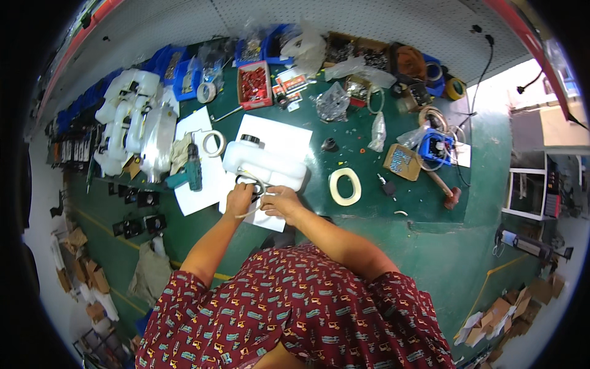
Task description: The person assembles a white plastic component by hand, using scissors to trim a cable and a screwdriver to tighten a screw. They also apply tape to the component and place the finished unit on a nearby stack.
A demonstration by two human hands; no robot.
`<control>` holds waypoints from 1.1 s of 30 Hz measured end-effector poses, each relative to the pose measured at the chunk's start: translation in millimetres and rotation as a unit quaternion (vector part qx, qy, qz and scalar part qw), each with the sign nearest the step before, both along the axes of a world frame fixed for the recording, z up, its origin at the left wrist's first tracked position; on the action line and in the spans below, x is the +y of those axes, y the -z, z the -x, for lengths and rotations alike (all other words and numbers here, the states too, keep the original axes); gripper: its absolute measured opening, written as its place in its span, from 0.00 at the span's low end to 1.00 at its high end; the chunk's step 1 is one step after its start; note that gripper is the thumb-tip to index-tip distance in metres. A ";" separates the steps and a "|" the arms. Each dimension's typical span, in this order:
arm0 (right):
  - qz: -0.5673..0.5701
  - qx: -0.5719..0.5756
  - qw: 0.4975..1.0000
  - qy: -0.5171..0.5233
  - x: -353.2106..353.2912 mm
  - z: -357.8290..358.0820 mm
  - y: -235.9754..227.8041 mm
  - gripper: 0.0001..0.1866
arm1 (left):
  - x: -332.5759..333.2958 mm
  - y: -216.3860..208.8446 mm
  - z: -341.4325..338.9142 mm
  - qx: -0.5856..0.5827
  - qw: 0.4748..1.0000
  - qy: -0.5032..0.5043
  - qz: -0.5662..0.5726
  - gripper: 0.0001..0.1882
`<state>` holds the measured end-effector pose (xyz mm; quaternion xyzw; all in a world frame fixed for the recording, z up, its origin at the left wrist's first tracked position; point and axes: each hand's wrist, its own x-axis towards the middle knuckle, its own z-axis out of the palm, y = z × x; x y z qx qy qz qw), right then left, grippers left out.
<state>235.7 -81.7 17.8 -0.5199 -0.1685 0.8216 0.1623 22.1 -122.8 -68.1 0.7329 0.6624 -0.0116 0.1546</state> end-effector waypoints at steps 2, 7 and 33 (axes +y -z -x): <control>-0.004 0.009 1.000 0.016 -0.8 -7.8 6.7 0.21 | 1.1 -5.1 2.7 -0.034 0.999 0.000 -0.016 0.15; -0.029 -0.026 0.998 0.057 1.8 -12.3 -0.9 0.12 | 0.4 -8.5 6.9 -0.049 0.998 -0.012 -0.040 0.13; -0.472 -0.483 0.693 0.253 57.5 -206.9 120.2 0.14 | -15.2 -39.6 -25.0 -0.688 0.522 -0.402 0.305 0.14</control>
